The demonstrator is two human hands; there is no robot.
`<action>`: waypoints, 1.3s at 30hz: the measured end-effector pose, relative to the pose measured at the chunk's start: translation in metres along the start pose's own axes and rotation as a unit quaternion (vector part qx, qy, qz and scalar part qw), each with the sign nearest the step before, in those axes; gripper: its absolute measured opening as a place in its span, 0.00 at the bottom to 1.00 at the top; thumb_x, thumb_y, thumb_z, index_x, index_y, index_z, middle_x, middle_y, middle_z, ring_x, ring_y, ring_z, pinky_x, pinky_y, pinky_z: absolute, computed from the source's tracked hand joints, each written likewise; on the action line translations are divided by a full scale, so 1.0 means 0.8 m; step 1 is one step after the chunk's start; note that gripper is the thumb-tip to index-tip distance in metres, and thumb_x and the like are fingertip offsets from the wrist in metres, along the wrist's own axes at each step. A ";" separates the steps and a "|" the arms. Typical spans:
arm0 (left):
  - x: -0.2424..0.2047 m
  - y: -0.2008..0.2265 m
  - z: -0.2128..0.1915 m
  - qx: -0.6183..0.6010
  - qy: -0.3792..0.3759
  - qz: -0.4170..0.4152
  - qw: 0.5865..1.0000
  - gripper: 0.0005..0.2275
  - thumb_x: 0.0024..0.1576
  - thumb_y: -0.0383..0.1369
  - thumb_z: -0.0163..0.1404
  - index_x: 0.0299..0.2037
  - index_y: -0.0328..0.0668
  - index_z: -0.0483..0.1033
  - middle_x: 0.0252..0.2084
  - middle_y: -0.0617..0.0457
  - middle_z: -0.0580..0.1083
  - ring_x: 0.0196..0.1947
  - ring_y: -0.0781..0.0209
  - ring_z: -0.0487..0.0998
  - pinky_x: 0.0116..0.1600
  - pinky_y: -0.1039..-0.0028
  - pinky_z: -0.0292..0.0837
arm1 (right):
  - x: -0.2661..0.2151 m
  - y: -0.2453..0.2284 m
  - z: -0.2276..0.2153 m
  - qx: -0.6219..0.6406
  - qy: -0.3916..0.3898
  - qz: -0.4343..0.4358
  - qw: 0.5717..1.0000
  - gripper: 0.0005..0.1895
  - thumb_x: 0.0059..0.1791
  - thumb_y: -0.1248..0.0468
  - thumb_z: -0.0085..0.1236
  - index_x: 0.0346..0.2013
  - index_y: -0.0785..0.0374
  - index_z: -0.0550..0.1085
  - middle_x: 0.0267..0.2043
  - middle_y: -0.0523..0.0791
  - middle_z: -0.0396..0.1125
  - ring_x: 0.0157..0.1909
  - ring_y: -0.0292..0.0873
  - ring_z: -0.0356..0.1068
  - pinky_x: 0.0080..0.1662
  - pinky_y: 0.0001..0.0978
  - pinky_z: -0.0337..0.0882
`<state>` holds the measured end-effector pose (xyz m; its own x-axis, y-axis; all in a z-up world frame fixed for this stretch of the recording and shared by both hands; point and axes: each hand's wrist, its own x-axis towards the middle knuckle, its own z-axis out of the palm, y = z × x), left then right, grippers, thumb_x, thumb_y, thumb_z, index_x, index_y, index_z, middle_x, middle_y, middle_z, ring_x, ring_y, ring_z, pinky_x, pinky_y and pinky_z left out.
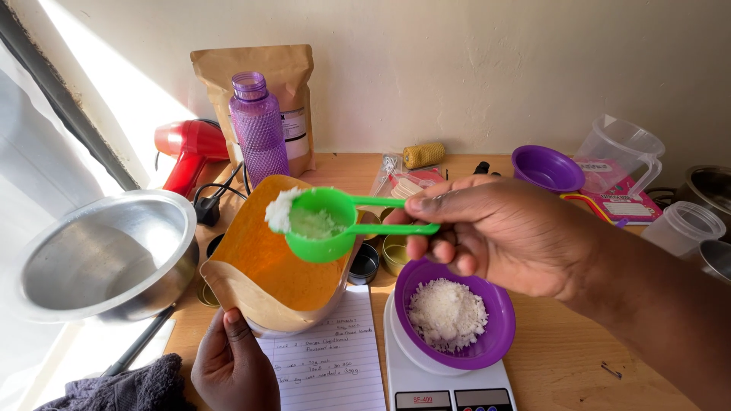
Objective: The person scoops white wax flakes from a paper bag into a green measuring cup and transfers them into a purple bowl resting on a digital scale.
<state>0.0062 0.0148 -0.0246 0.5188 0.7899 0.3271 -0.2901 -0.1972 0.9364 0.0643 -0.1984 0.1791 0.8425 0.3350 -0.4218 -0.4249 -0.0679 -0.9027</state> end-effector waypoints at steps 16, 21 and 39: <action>-0.002 0.021 -0.003 0.020 -0.023 0.008 0.999 0.13 0.66 0.29 0.40 0.30 0.33 0.73 0.22 0.57 0.66 0.26 0.71 0.66 0.34 0.83 0.59 | -0.069 0.115 -0.183 0.080 0.123 -0.103 0.984 0.21 0.51 0.59 0.46 0.46 0.75 0.75 0.23 0.52 0.63 0.17 0.34 0.58 0.12 0.18 0.57; -0.006 0.026 -0.003 0.041 -0.041 0.027 0.998 0.12 0.69 0.28 0.38 0.36 0.32 0.74 0.29 0.56 0.71 0.34 0.70 0.68 0.40 0.82 0.63 | -0.067 0.186 -0.165 0.051 0.208 -0.124 0.969 0.23 0.48 0.62 0.45 0.52 0.74 0.75 0.29 0.62 0.71 0.25 0.48 0.63 0.23 0.33 0.58; -0.014 0.055 0.016 0.066 -0.023 -0.014 0.997 0.15 0.71 0.35 0.36 0.49 0.32 0.74 0.43 0.50 0.75 0.43 0.66 0.75 0.49 0.82 0.68 | -0.032 0.249 -0.117 -0.035 0.254 -0.190 0.948 0.18 0.45 0.66 0.51 0.46 0.71 0.79 0.32 0.51 0.71 0.34 0.41 0.68 0.30 0.35 0.73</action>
<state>-0.0023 -0.0102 0.0148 0.5625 0.7693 0.3029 -0.1678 -0.2525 0.9529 -0.0110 -0.3087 0.0017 0.9885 -0.1470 -0.0349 -0.0502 -0.1021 -0.9935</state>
